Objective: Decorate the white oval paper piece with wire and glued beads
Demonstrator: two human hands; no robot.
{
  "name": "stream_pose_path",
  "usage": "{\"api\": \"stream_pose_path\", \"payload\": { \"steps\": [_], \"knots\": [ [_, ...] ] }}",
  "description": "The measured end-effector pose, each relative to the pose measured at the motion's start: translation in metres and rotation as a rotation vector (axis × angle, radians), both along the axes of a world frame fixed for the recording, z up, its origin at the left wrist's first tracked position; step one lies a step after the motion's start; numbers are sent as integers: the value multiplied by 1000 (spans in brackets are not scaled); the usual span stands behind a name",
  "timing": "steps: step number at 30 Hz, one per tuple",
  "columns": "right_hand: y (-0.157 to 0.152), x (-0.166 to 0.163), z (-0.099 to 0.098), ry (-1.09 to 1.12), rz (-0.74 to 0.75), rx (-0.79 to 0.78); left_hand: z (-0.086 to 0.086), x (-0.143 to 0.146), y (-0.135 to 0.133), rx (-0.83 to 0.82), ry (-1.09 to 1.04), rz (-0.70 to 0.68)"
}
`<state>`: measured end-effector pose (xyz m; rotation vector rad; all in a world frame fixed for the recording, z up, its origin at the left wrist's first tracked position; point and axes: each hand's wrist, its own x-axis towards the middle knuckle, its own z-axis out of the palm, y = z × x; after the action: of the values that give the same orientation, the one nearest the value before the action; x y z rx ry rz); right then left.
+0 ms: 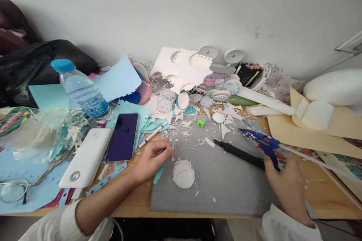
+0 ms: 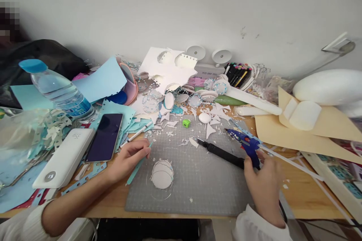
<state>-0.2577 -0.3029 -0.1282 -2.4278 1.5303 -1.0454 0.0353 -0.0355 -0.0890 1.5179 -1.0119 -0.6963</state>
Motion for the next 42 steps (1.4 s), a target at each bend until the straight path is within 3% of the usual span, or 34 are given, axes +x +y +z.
{"api": "stream_pose_path", "payload": {
  "steps": [3,7,12,15,19,23,27,32,42],
  "knots": [
    [-14,3,-3,194,44,-75,-1,1,0,-6,-11,-5],
    [-24,-2,-2,214,70,-52,1,0,0,-1,-1,6],
    [-12,-2,29,81,-105,51,2,-1,1,5,51,-5],
    [6,24,52,-138,-100,82,-1,1,0,-3,77,-8],
    [34,81,66,-343,-38,322,-4,3,-1,-6,83,7],
    [59,125,56,-404,215,369,-5,2,0,6,80,14],
    [76,141,33,-350,442,359,-3,0,0,7,98,-2],
    [86,140,18,-325,509,305,0,0,1,4,140,-30],
    [88,138,21,-283,604,269,5,-4,2,6,148,-34]
  ]
}}
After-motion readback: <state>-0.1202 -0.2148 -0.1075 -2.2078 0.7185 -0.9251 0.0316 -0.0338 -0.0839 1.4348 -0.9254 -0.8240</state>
